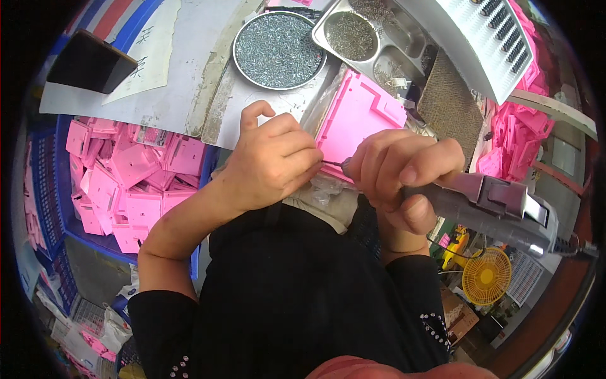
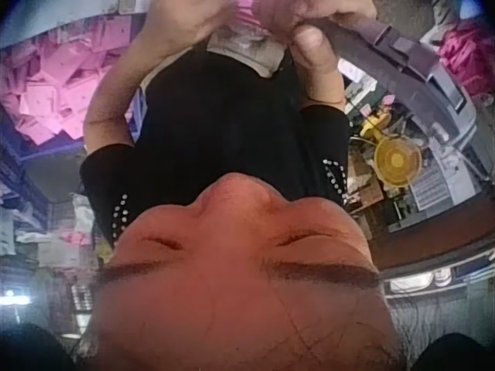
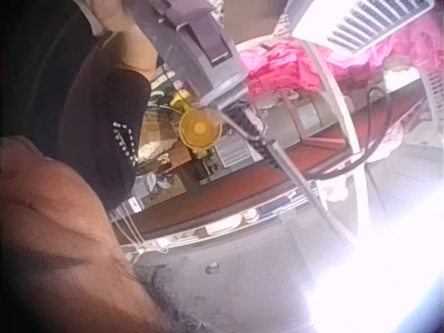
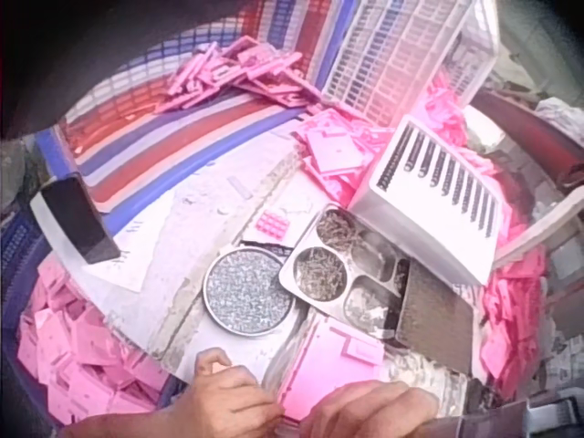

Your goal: Assembling a pink electronic toy by installing components, fastening screws, and soldering wires.

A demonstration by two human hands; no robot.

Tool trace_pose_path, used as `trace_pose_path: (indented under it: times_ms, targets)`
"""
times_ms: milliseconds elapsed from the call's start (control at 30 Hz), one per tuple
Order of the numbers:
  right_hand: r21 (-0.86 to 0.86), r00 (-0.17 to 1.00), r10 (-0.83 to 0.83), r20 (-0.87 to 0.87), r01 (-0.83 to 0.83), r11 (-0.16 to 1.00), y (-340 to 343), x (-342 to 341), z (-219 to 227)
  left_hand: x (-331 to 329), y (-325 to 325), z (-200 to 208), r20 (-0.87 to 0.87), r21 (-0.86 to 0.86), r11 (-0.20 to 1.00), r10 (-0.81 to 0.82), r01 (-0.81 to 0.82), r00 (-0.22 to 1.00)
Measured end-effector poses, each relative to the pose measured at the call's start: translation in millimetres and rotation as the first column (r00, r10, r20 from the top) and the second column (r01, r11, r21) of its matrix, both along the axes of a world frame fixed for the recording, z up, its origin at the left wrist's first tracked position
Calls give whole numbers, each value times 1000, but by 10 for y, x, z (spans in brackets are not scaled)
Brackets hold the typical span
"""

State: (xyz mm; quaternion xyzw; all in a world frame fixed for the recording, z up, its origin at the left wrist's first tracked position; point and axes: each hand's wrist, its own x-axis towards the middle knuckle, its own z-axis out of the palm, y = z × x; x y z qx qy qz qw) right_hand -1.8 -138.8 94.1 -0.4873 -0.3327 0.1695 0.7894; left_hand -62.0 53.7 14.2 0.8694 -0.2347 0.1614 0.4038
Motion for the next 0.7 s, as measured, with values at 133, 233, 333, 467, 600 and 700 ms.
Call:
trace_pose_path:
  times_ms: [133, 233, 333, 467, 600, 700]
  targets:
    - [-88, 1000, -18, -8, 17, 996, -76, -94, -196, 97, 58, -49, -99, 78, 994, -72, 80, 992]
    - [-97, 998, 22, 60, -16, 995, -20, -62, -337, 108, 44, -152, -121, 161, 982, -79, 98, 989]
    - [-187, 981, -11, 195, 48, 981, 73, -94, -357, 80, 26, -193, -119, 175, 982, -52, 72, 992]
    - [-221, 948, 50, 315, 22, 975, 122, -94, -414, 59, 7, -248, -108, 132, 990, -27, 42, 994]
    - [-229, 929, 87, 360, -2, 973, 121, -8, -437, 102, -3, -205, -113, 144, 987, -61, 77, 992]
    - [-122, 976, 72, 208, -47, 991, -154, 182, -345, 180, -10, -106, -117, 117, 987, -100, 114, 988]
